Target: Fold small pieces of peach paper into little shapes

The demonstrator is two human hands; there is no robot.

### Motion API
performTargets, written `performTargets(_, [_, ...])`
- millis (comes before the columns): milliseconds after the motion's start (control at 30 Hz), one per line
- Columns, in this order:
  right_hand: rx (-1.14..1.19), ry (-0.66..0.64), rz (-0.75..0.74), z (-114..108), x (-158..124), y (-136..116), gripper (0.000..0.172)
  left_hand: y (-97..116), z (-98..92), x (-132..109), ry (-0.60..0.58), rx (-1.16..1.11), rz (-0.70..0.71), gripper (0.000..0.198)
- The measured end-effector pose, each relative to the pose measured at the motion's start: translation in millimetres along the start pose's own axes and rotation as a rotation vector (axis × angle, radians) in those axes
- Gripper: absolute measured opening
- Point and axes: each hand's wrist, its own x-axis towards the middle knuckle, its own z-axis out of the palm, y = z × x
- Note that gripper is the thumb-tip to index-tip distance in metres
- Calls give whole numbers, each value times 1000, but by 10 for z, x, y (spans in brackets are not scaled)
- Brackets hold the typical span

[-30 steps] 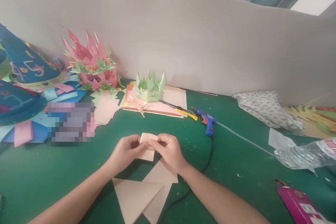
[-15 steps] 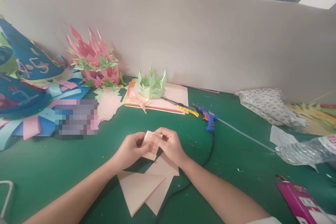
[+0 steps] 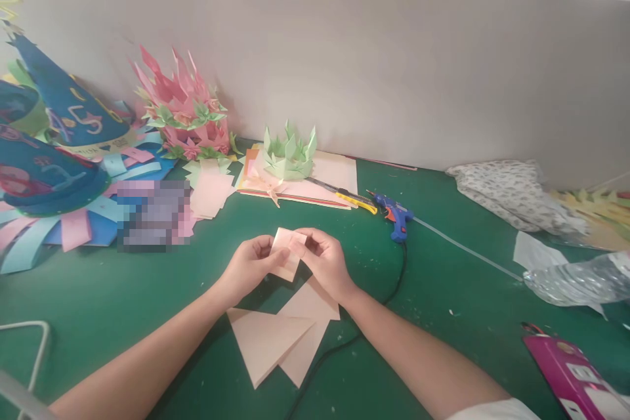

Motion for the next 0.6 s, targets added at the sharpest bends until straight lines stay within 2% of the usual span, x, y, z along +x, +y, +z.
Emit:
performTargets(267, [-214,42,-209,2,-20,-32,8,6,-2,-1,-63,-58,-32,36])
performTargets(600, [-180,-14,-181,0,-14,-43,11,-79,-24,11,-65,22,-27,34])
